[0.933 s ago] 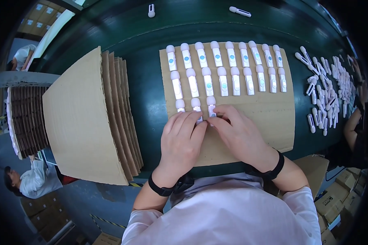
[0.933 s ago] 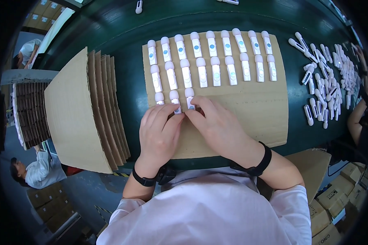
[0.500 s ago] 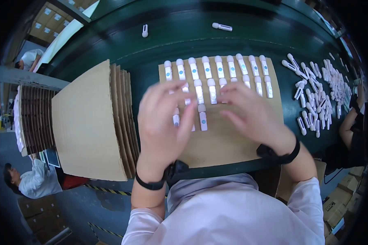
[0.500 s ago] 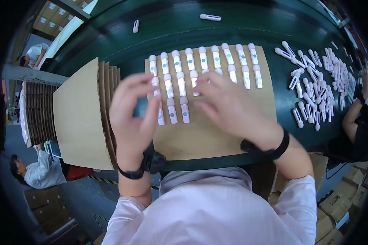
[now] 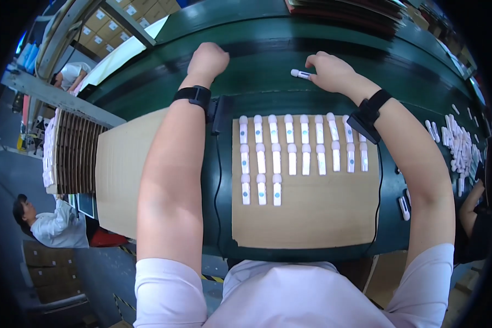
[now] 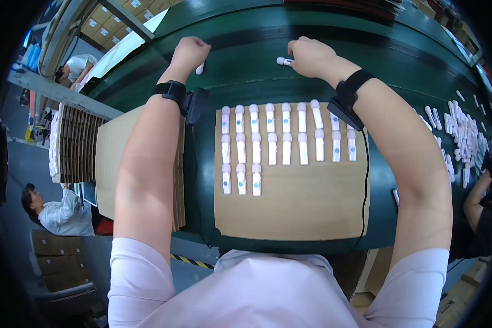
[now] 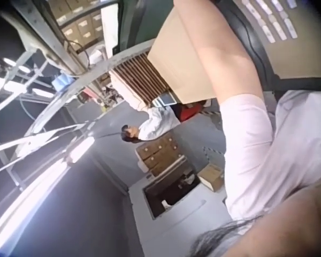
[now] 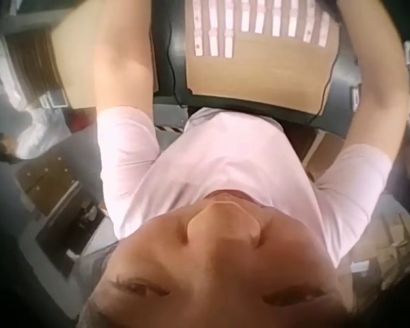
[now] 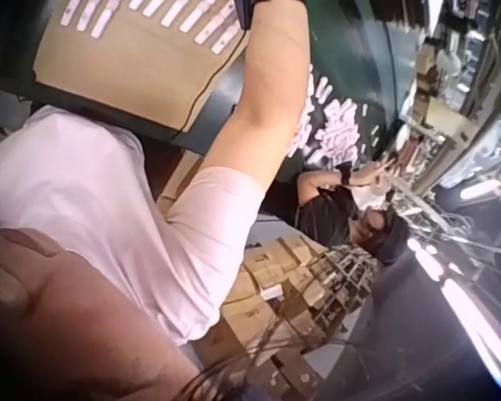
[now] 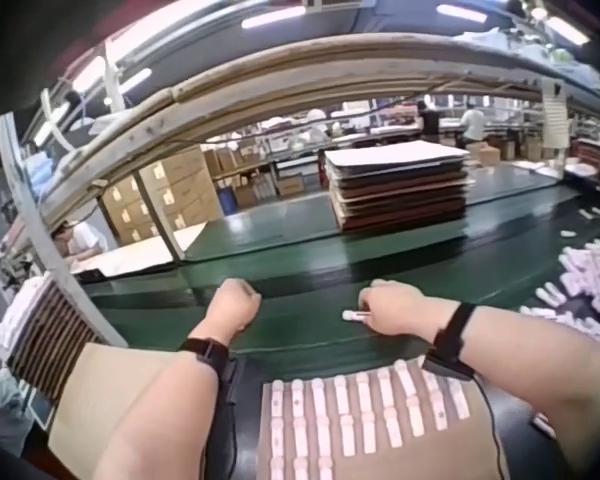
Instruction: The person picks up white electronic devices from a pile, turns them over to inspect them, and arranges them into rows on a cardboard sheet.
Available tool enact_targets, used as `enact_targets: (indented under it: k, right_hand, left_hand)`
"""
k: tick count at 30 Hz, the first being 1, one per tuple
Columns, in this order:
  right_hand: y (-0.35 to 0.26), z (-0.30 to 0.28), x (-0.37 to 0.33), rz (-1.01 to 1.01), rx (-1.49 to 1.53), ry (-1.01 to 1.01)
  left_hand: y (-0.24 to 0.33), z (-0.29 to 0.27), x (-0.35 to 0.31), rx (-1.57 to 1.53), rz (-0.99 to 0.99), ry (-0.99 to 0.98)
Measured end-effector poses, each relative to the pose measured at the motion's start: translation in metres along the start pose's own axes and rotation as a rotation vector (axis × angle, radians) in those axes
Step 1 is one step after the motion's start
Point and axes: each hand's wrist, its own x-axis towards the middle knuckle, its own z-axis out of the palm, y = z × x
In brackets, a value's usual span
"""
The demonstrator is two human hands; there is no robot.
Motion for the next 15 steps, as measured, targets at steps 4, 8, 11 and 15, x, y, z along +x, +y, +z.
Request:
enact_targets:
  k: [4, 8, 11, 15]
  right_hand:
    - [0.001, 0.011, 0.025, -0.002, -0.054, -0.062]
    - [0.005, 0.030, 0.038, 0.001, -0.091, -0.116]
    - [0.006, 0.040, 0.048, -0.047, -0.082, -0.127]
    - [0.007, 0.033, 0.054, -0.116, 0.029, -0.136]
  left_hand:
    - [-0.036, 0.015, 0.034, 0.239, -0.170, -0.131]
    - [-0.056, 0.044, 0.031, 0.447, -0.215, -0.154]
    - [-0.064, 0.057, 0.022, 0.533, -0.309, -0.100]
    - [-0.064, 0.052, 0.020, 0.396, -0.348, -0.059]
